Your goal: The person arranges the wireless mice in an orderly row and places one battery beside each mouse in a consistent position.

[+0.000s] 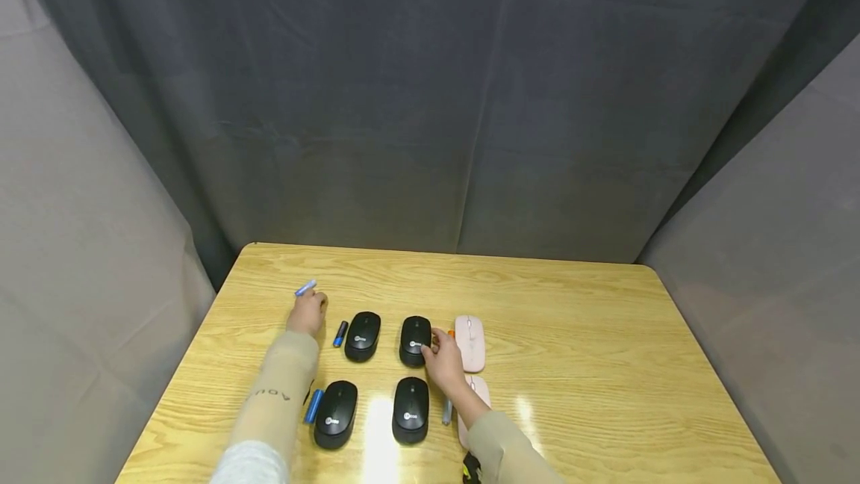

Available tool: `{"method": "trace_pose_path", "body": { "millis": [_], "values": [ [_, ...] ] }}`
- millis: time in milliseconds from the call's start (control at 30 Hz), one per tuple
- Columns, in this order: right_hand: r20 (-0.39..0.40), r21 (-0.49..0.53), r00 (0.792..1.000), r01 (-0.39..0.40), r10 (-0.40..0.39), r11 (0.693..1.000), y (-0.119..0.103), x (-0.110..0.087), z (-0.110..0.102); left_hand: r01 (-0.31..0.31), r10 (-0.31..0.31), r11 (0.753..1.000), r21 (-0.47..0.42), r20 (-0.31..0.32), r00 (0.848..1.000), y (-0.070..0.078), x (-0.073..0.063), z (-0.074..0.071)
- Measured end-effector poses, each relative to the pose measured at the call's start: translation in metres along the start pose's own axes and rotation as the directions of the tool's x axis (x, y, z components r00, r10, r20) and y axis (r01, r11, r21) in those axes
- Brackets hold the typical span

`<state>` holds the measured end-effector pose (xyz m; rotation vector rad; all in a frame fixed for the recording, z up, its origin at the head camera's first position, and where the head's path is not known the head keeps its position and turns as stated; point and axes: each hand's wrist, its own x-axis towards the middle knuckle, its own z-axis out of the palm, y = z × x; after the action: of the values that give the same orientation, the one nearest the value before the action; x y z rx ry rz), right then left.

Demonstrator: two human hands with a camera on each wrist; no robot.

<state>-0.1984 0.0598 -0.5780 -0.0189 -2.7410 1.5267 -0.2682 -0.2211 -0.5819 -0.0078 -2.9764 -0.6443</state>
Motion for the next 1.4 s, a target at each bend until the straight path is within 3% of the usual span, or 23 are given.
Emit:
{"method": "trace_pose_path", "body": {
  "millis": [100,300,400,500,567,667,733,800,933,1033,1100,1200,1267,1400],
  "values": [
    [0.019,0.016,1.0,-0.003,0.002,1.0,0.0,0.001,0.0,0.021,-0.021,1.0,-0.023,-0.009,1.0,0.001,-0.002,0.001],
    [0.033,0.02,0.999,-0.02,0.019,1.0,0.0,0.002,0.001,0.103,-0.101,0.993,-0.051,0.04,0.994,0.006,-0.005,-0.002],
    [0.033,0.012,0.999,-0.024,0.024,1.0,0.0,0.002,0.001,0.155,-0.15,0.986,-0.068,0.073,0.986,0.005,-0.001,-0.002],
    [0.03,0.005,0.999,-0.024,0.023,1.0,0.0,0.003,0.002,0.204,-0.191,0.971,-0.126,0.107,0.976,-0.009,0.013,0.011],
    [0.026,0.0,0.999,-0.021,0.021,1.0,0.0,0.003,0.002,0.145,-0.138,0.963,-0.228,0.048,0.989,-0.035,0.028,0.036],
    [0.022,-0.002,1.0,-0.021,0.021,1.0,-0.001,0.004,0.002,0.151,-0.128,0.911,-0.384,0.085,0.988,-0.04,0.039,0.046],
    [0.022,-0.002,1.0,-0.021,0.021,1.0,-0.002,0.003,0.001,0.184,-0.139,0.851,-0.492,0.127,0.982,-0.024,0.036,0.035],
    [0.022,-0.001,0.999,-0.024,0.024,1.0,-0.002,0.003,0.001,0.269,-0.171,0.797,-0.54,0.226,0.959,0.01,0.025,0.007],
    [0.025,0.0,0.999,-0.029,0.029,1.0,-0.003,0.004,0.0,0.25,-0.099,0.731,-0.635,0.265,0.959,0.051,0.006,-0.023],
    [0.031,0.012,0.999,-0.04,0.04,0.999,-0.002,0.005,0.001,0.248,-0.048,0.693,-0.677,0.3,0.953,0.068,-0.001,-0.029],
    [0.03,0.028,0.999,-0.043,0.042,0.999,0.0,0.006,0.001,0.251,-0.024,0.67,-0.699,0.317,0.948,0.075,-0.001,-0.026],
    [0.009,0.045,1.0,-0.012,0.011,0.999,0.004,0.006,0.002,0.247,0.001,0.668,-0.702,0.333,0.943,0.082,0.0,-0.015],
    [0.002,0.045,1.0,-0.006,0.006,0.999,0.006,0.006,0.003,0.253,0.003,0.68,-0.689,0.347,0.938,0.087,0.001,-0.007],
    [0.012,0.04,0.999,-0.03,0.03,0.999,0.004,0.005,0.004,0.276,-0.027,0.732,-0.623,0.379,0.925,0.104,-0.001,-0.003]
  ]
}}
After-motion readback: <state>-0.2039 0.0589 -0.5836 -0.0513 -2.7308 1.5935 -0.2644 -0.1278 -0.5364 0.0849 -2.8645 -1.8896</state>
